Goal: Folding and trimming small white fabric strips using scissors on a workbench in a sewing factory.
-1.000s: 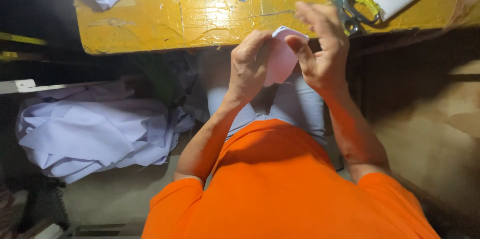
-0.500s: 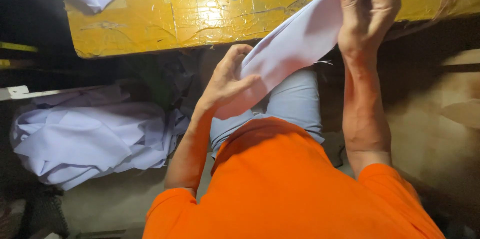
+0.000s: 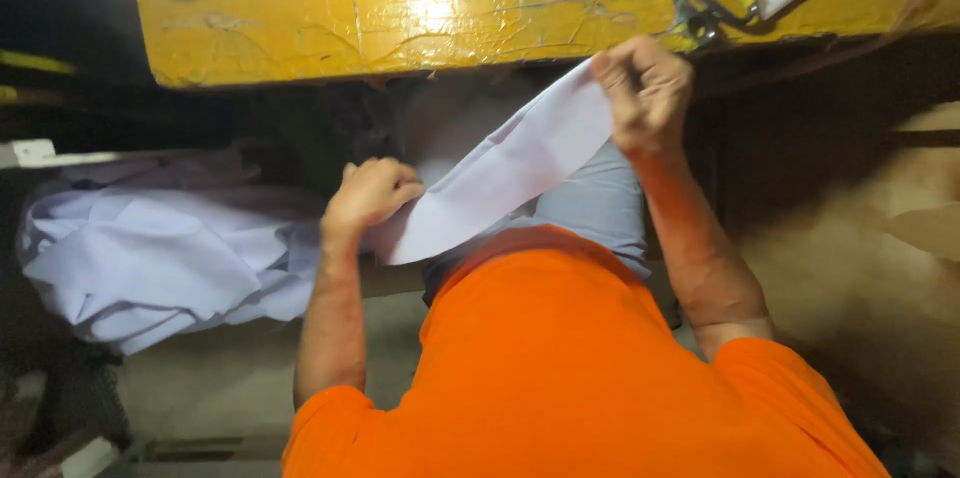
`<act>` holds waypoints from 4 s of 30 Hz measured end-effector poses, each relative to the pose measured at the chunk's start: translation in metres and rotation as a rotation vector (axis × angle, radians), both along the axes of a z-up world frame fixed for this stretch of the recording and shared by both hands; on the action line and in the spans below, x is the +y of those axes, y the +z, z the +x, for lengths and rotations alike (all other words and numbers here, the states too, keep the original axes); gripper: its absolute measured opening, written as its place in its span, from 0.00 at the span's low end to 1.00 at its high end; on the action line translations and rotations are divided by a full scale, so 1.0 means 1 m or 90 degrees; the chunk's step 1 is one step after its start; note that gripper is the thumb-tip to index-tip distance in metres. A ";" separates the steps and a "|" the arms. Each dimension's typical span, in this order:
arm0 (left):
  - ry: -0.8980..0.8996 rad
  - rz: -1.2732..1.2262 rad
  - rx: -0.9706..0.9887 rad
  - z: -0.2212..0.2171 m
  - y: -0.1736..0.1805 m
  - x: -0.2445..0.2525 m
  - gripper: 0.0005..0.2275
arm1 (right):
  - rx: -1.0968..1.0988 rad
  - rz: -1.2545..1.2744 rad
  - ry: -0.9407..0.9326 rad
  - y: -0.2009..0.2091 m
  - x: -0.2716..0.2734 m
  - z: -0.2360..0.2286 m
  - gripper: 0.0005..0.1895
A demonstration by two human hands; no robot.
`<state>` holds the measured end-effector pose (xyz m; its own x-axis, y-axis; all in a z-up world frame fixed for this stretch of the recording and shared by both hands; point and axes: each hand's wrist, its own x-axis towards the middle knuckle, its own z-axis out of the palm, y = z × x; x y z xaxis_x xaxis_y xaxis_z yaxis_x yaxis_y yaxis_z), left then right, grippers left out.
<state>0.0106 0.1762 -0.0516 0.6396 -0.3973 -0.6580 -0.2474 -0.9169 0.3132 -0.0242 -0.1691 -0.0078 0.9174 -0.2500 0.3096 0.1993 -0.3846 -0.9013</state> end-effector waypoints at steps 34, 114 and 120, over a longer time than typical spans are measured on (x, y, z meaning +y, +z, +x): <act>0.285 -0.935 -0.389 -0.001 0.050 -0.146 0.04 | -0.109 0.050 0.161 0.031 0.044 -0.006 0.04; 0.447 -1.156 0.212 0.100 0.040 -0.183 0.11 | -0.086 -0.402 -0.036 0.017 -0.029 -0.005 0.08; 0.407 -1.075 0.053 0.078 0.050 -0.187 0.10 | -0.092 -0.422 -0.020 0.018 -0.015 0.003 0.06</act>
